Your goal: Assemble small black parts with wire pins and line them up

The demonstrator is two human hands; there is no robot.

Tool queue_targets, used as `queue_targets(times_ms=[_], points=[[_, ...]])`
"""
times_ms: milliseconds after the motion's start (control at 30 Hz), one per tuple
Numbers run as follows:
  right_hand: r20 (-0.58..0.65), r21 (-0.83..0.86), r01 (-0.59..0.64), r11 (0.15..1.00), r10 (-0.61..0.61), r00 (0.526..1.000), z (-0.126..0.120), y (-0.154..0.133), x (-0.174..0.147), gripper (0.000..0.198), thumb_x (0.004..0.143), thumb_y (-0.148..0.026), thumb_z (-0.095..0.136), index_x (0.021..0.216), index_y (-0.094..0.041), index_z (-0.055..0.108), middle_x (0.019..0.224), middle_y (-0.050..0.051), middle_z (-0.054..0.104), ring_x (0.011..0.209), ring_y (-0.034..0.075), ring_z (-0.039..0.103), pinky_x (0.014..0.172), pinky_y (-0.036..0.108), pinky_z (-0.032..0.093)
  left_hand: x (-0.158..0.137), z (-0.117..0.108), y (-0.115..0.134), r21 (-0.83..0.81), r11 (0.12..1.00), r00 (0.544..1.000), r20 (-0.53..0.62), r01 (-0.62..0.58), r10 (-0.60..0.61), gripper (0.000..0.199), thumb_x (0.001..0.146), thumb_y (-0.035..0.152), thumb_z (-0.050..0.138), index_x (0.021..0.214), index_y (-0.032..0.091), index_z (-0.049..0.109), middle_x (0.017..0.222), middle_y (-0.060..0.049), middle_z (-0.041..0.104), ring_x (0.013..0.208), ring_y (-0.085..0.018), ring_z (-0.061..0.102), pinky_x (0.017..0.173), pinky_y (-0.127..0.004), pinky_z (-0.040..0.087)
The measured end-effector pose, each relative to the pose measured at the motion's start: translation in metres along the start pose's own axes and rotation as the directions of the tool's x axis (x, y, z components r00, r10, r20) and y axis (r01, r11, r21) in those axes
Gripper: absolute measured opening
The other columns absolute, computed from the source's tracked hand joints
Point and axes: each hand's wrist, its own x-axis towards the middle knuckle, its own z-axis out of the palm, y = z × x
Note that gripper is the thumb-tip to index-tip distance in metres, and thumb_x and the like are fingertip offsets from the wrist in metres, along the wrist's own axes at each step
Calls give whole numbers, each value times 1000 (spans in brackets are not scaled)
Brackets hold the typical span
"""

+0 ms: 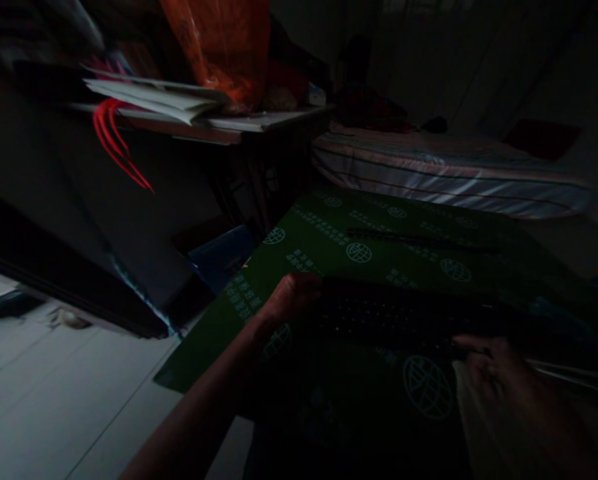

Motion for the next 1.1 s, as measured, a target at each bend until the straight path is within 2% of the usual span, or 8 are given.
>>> queue_targets(times_ms=[133, 233, 367, 467, 600, 700, 900, 1100], points=[[124, 8, -64, 998, 63, 990, 39, -37, 12, 54, 79, -61, 42, 89, -14, 68, 51, 2, 55, 38, 10, 45, 38, 22, 35, 6, 1, -6, -100, 995, 1000, 4, 19, -19, 24, 67, 22, 63, 90, 15, 67, 88, -4, 71, 82, -20, 65, 73, -30, 51], [205, 0, 30, 1000, -30, 978, 71, -61, 22, 44, 77, -57, 52, 84, -16, 64, 48, -2, 54, 36, 7, 42, 37, 20, 33, 0, 4, -11, -248, 968, 999, -10, 41, -45, 24, 72, 24, 60, 92, 13, 65, 91, -6, 70, 78, -18, 65, 69, -29, 52], [325, 145, 87, 986, -131, 937, 108, -84, 35, 33, 78, -51, 54, 81, -18, 53, 54, -2, 59, 38, 8, 49, 39, 20, 37, -6, 6, -16, -473, 879, 998, 8, 59, -62, 20, 71, 24, 64, 88, 14, 66, 94, -6, 69, 81, -18, 64, 74, -30, 50], [430, 217, 53, 975, -144, 891, 129, -95, 42, 29, 80, -46, 53, 85, -18, 49, 64, 1, 64, 45, 11, 56, 43, 21, 41, -6, 4, -17, -450, 893, 1000, 23, 21, -12, 16, 69, 22, 65, 84, 14, 67, 99, -6, 67, 86, -18, 61, 78, -31, 49], [537, 212, 19, 977, -133, 833, 148, -98, 47, 28, 79, -43, 54, 92, -19, 46, 77, 4, 68, 54, 13, 62, 45, 22, 43, -4, 3, -17, -420, 906, 995, 47, -57, 85, 13, 70, 20, 64, 81, 14, 67, 100, -7, 65, 89, -19, 60, 81, -32, 47], [543, 185, 47, 982, -142, 828, 155, -93, 50, 30, 79, -44, 53, 93, -18, 47, 74, 4, 67, 50, 12, 61, 45, 23, 44, -2, 3, -18, -391, 916, 991, 60, -89, 122, 12, 70, 18, 64, 81, 14, 68, 100, -6, 64, 91, -19, 59, 82, -32, 47], [435, 99, 197, 975, -220, 873, 161, -83, 61, 33, 75, -44, 58, 91, -15, 53, 61, 1, 64, 41, 9, 54, 43, 22, 42, 1, 4, -20, -350, 929, 986, 66, -119, 151, 12, 67, 14, 66, 79, 14, 67, 98, -5, 63, 91, -18, 59, 83, -31, 46], [433, 30, 285, 958, -269, 860, 169, -81, 66, 32, 73, -44, 61, 84, -14, 58, 57, 0, 60, 38, 7, 47, 40, 21, 38, 2, 4, -20, -351, 933, 990, 73, -85, 117, 13, 66, 12, 65, 78, 15, 67, 100, -5, 63, 92, -18, 58, 83, -30, 46]])
